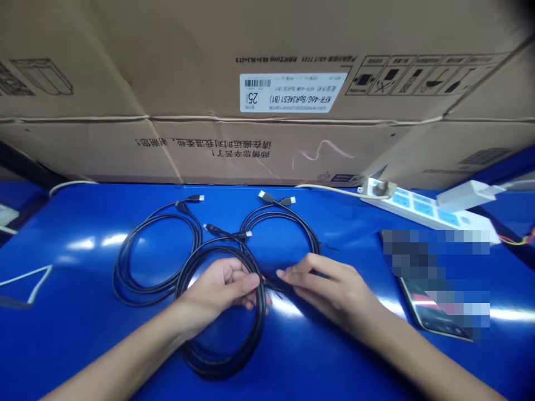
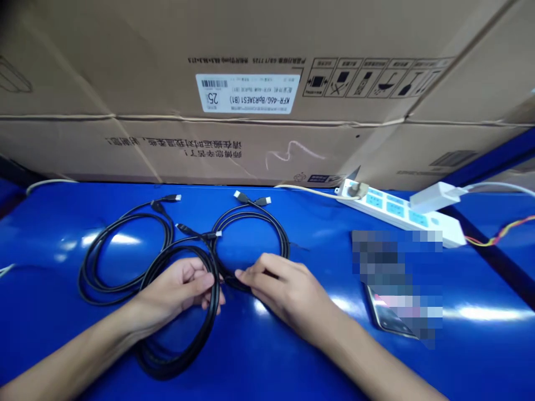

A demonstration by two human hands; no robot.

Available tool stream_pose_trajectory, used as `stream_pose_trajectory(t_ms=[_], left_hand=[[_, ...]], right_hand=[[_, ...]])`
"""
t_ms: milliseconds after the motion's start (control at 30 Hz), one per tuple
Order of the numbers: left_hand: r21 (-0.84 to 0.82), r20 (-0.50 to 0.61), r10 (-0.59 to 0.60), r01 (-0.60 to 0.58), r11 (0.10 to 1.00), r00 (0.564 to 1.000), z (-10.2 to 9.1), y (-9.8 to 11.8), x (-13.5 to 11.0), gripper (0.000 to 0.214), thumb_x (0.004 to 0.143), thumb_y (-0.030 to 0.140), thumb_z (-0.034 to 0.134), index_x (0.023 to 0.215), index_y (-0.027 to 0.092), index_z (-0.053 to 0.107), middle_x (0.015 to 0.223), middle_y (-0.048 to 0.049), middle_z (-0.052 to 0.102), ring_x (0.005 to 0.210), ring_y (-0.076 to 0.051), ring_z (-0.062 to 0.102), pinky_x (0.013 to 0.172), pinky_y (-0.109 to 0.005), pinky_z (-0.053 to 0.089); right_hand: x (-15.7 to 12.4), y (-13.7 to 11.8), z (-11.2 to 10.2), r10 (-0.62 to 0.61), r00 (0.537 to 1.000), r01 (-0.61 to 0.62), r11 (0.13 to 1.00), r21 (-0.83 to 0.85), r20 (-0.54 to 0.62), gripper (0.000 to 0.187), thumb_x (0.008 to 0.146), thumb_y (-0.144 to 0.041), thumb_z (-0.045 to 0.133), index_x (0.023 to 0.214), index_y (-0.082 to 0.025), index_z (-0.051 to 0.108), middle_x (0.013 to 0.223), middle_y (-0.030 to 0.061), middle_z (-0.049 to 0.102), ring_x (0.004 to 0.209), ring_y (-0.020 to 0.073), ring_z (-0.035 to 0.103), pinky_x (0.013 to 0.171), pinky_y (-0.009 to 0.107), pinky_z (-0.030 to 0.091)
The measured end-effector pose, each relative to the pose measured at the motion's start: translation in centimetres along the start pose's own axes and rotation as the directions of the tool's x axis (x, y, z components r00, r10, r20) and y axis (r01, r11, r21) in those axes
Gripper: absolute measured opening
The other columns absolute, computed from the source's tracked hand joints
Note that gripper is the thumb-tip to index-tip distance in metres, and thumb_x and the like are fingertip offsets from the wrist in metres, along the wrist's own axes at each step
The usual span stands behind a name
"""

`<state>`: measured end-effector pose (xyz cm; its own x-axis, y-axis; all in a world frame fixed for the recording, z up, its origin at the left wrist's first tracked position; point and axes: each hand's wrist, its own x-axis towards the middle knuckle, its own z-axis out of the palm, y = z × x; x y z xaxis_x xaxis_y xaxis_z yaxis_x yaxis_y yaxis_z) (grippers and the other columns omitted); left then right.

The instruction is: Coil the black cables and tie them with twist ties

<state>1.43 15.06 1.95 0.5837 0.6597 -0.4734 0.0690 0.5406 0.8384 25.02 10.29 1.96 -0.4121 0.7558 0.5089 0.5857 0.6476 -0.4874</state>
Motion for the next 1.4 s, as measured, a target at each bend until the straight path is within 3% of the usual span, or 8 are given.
stream_pose_trajectory(t_ms=[300,500,700,900,1033,1233,1333,1400], left_hand=[[-0.053,-0.032,0.035,-0.036,0.998,0.999,0.4,0.1,0.2,0.049,0.071,0.058,0.084,0.075,0.016,0.059,0.069,-0.003,0.072,0.064,-0.013,0.064,0.065,-0.026,0.051],[0.013,-0.029,0.074,-0.074,0.997,0.997,0.3,0.3,0.4,0.045,0.071,0.058,0.083,0.074,0.018,0.062,0.062,0.0007,0.07,0.058,-0.013,0.063,0.059,-0.024,0.047],[0.033,0.008,0.084,-0.084,0.996,0.996,0.4,0.0,0.7,0.044,0.07,0.057,0.083,0.078,0.018,0.065,0.064,0.0008,0.07,0.06,-0.015,0.063,0.059,-0.026,0.048],[0.051,0.047,0.103,-0.106,0.993,0.994,0.3,-0.5,0.6,0.041,0.073,0.055,0.082,0.08,0.018,0.064,0.067,-0.0002,0.069,0.062,-0.016,0.062,0.06,-0.027,0.047],[0.073,0.064,0.104,-0.109,0.991,0.993,0.4,-0.5,0.4,0.038,0.075,0.051,0.082,0.083,0.018,0.066,0.07,-0.0013,0.071,0.066,-0.017,0.064,0.061,-0.027,0.046],[0.083,0.066,0.1,-0.105,0.991,0.993,1.0,-0.5,0.2,0.036,0.074,0.047,0.083,0.088,0.018,0.068,0.079,-0.0052,0.075,0.071,-0.019,0.066,0.061,-0.027,0.045],[0.1,0.018,0.104,-0.105,0.989,0.994,1.3,-0.7,0.1,0.03,0.074,0.042,0.083,0.085,0.018,0.069,0.077,-0.0044,0.075,0.071,-0.018,0.066,0.062,-0.027,0.046],[0.116,-0.007,0.112,-0.111,0.987,0.994,1.3,-0.7,0.1,0.028,0.074,0.04,0.083,0.083,0.018,0.068,0.074,-0.0034,0.073,0.07,-0.018,0.066,0.061,-0.027,0.047]], right_hand=[[-0.3,-0.5,-0.3,-0.034,0.977,0.017,0.997,0.079,0.212,0.022,0.105,-0.021,0.051,0.114,-0.017,0.07,0.087,0.0057,0.071,0.076,0.0144,0.069,0.065,0.022,0.055],[-0.4,-0.7,0.4,-0.014,0.999,0.015,1.0,-0.011,0.039,0.022,0.098,-0.025,0.066,0.12,-0.019,0.066,0.096,0.0056,0.071,0.079,0.0151,0.069,0.067,0.025,0.054],[0.1,-1.1,0.0,-0.128,0.991,0.134,0.978,-0.161,0.046,0.015,0.099,-0.022,0.064,0.112,-0.02,0.071,0.092,0.0058,0.072,0.073,0.0159,0.068,0.062,0.027,0.052],[0.3,-1.6,0.2,0.073,0.996,-0.083,0.976,0.203,0.053,0.015,0.101,-0.022,0.061,0.112,-0.019,0.071,0.096,0.0072,0.072,0.083,0.0159,0.068,0.072,0.026,0.055],[0.8,-2.5,0.6,0.406,0.897,-0.434,0.729,0.528,0.176,0.014,0.101,-0.027,0.061,0.094,-0.02,0.07,0.088,0.0034,0.072,0.08,0.0148,0.068,0.073,0.025,0.055],[1.0,-2.3,1.0,0.578,0.659,-0.626,0.066,0.777,0.482,0.041,0.085,-0.038,0.079,0.11,-0.025,0.05,0.073,-0.0049,0.069,0.056,0.0107,0.062,0.055,0.021,0.051],[0.8,-2.1,1.2,0.57,0.617,-0.629,-0.057,0.775,0.543,0.051,0.084,-0.035,0.08,0.119,-0.027,0.045,0.073,-0.0051,0.069,0.053,0.01,0.061,0.051,0.019,0.049],[0.7,-2.0,1.2,0.561,0.635,-0.625,-0.03,0.78,0.531,0.047,0.087,-0.036,0.077,0.12,-0.027,0.044,0.074,-0.0058,0.067,0.051,0.0093,0.06,0.049,0.019,0.049]])
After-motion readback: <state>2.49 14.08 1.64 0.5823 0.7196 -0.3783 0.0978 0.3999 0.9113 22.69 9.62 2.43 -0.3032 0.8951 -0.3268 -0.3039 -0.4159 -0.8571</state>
